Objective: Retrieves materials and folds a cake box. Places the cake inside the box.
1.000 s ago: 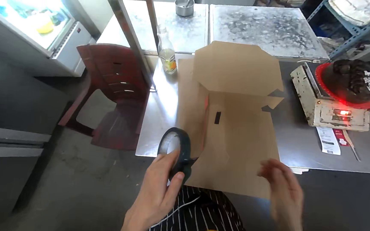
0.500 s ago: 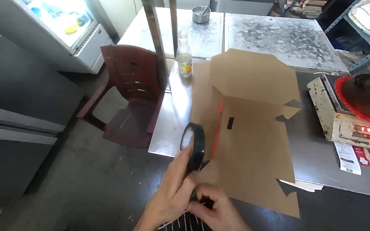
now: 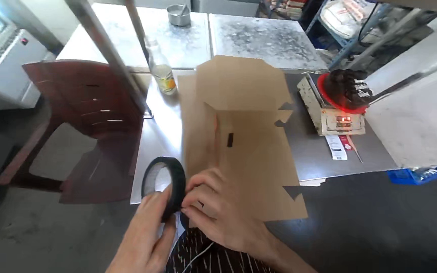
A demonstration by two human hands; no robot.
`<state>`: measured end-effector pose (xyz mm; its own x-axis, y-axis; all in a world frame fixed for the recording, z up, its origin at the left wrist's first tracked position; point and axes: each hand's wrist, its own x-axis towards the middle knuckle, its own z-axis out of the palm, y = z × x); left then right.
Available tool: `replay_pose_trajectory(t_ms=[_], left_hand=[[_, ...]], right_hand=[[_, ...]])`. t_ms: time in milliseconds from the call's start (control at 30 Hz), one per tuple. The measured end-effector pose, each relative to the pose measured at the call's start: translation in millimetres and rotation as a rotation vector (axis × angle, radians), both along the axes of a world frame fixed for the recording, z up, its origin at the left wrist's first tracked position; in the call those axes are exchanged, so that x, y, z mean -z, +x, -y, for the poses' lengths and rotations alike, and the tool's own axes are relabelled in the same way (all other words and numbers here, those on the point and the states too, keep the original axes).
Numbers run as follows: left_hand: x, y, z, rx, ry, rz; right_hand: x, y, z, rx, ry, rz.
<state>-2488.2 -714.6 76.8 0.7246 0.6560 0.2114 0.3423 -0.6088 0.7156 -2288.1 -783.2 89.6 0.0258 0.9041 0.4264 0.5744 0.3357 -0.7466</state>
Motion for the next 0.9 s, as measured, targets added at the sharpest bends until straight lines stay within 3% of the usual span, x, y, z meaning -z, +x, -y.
replay_pose_trajectory(t_ms=[133,367,667,900], left_hand=[[5.8,-3.4,-21.0,-0.056,0.202,-0.077],[4.3,18.1,-29.7,-0.003,0.496,-0.229],[5.1,42.0,-39.0,0.055,0.611,-0.383],[26.3,53.1,-51.7,0.176,0.507,-0.39]], right_hand=[[9.9,7.7,5.0,-0.157,-0.027,-0.158],[25.0,14.9,3.6,-0.083,-0.12,-0.124],[22.8,16.4,-21.2,0.12,-0.105,0.496],[29.3,18.8,-25.8,0.079,-0.211,0.537]])
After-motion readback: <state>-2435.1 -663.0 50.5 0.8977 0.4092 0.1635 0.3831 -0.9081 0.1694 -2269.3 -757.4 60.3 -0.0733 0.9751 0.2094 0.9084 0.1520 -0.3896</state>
